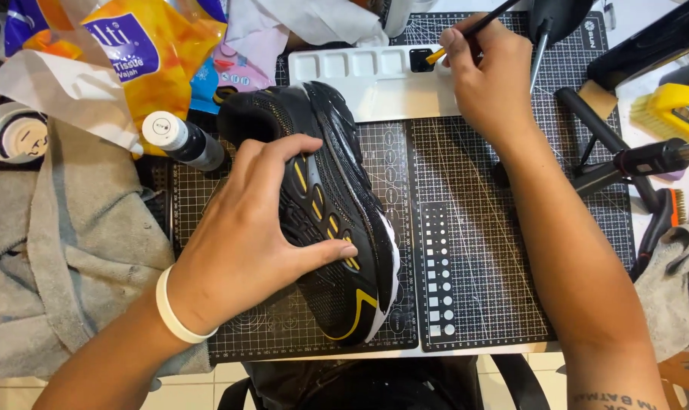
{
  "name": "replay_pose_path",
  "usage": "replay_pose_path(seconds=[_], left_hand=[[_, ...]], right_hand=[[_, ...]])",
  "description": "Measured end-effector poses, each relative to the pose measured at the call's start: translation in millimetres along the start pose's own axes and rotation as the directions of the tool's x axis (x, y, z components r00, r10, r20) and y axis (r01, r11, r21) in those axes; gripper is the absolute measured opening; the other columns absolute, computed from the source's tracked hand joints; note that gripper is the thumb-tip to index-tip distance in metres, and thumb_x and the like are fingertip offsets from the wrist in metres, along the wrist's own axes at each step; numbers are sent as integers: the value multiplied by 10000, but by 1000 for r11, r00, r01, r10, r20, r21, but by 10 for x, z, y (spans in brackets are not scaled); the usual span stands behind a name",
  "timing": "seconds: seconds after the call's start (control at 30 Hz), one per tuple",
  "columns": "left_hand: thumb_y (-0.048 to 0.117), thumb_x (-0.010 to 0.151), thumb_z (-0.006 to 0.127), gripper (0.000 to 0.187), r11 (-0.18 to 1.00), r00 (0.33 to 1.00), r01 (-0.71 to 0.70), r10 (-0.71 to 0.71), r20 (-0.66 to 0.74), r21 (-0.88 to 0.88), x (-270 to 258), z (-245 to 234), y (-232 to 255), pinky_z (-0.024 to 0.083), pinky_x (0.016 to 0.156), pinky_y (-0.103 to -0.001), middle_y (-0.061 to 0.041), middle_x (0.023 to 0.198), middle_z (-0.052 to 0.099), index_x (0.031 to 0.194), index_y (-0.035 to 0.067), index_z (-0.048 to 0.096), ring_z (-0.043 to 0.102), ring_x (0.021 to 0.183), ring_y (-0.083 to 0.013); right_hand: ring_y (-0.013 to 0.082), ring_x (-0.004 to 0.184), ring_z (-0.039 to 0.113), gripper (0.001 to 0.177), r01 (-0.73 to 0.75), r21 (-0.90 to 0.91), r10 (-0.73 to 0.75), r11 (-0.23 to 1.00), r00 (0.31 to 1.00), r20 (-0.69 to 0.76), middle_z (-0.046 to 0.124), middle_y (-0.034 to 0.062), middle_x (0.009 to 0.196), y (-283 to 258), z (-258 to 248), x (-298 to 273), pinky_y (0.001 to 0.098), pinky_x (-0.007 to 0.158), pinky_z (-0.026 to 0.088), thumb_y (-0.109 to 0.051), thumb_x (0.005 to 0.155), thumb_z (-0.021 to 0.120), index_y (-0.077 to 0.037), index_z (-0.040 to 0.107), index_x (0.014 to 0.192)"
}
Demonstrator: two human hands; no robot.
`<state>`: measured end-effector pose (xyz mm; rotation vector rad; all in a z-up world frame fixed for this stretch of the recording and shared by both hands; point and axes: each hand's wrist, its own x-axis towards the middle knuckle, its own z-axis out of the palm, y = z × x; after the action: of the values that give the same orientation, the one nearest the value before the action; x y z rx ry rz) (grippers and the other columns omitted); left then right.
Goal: The person paints the white midsole of a black and yellow sneaker with black paint using a small brush. They repeatedly dip the brush into a paint palette to reload the paint and carefully apply it to the shoe's sole and side panels.
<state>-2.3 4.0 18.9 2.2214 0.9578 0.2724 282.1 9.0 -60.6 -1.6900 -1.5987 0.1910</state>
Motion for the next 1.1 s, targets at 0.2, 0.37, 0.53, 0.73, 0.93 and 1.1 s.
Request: replay_pose_path(seconds=[0.2,0.37,0.53,0.73,0.93,1.1], left_hand=[[334,552,838,846,999,999,36,-36,-40,2,-20,20,54,435,770,-388,-99,1062,390,1220,118,366,514,965,-267],[380,592,815,859,998,996,16,-12,-86,54,-15,73,15,467,736,-426,-132,1063,369,1242,81,338,503,975,-303],[421,572,838,923,991,991,-59,73,-113,122,-7,109,-23,483,686,-424,-130,1005,348,1258,58,338,497,839,-288],[426,532,881,1002,988,993,-51,66,-98,148,-12,119,-45,491,650,-454,-138,1016,329,1272,54,317,512,771,-297],[379,550,893,987,984,988,-92,109,-110,155,-35,140,-39,478,676,-446,-152,1027,327,1267,30,311,491,794,-296],[381,551,893,990,983,991,-75,93,-99,169,-27,145,-35,482,657,-433,-147,1014,322,1272,30,311,488,732,-270]], right_hand=[[154,669,538,142,65,-4,-65,998,995,-69,587,69,764,59,-17,-23,270,553,388,-91,995,507,-6,581,908],[144,619,495,220,168,91,-155,982,979,-132,558,90,733,-158,-177,-136,263,520,326,-37,1076,543,36,617,882],[187,628,519,132,180,312,-183,933,983,-21,560,150,749,-616,-499,-765,260,555,403,4,964,458,53,526,862],[111,518,615,133,302,470,-411,830,899,148,620,25,653,-928,-525,-1382,178,460,524,-69,752,437,-68,570,747],[162,516,589,132,305,517,-461,799,864,203,603,51,647,-978,-431,-1438,228,483,530,-96,762,489,-44,605,727],[175,522,569,137,330,561,-513,759,834,203,609,72,667,-942,-400,-1434,239,476,510,-41,765,484,0,609,726]])
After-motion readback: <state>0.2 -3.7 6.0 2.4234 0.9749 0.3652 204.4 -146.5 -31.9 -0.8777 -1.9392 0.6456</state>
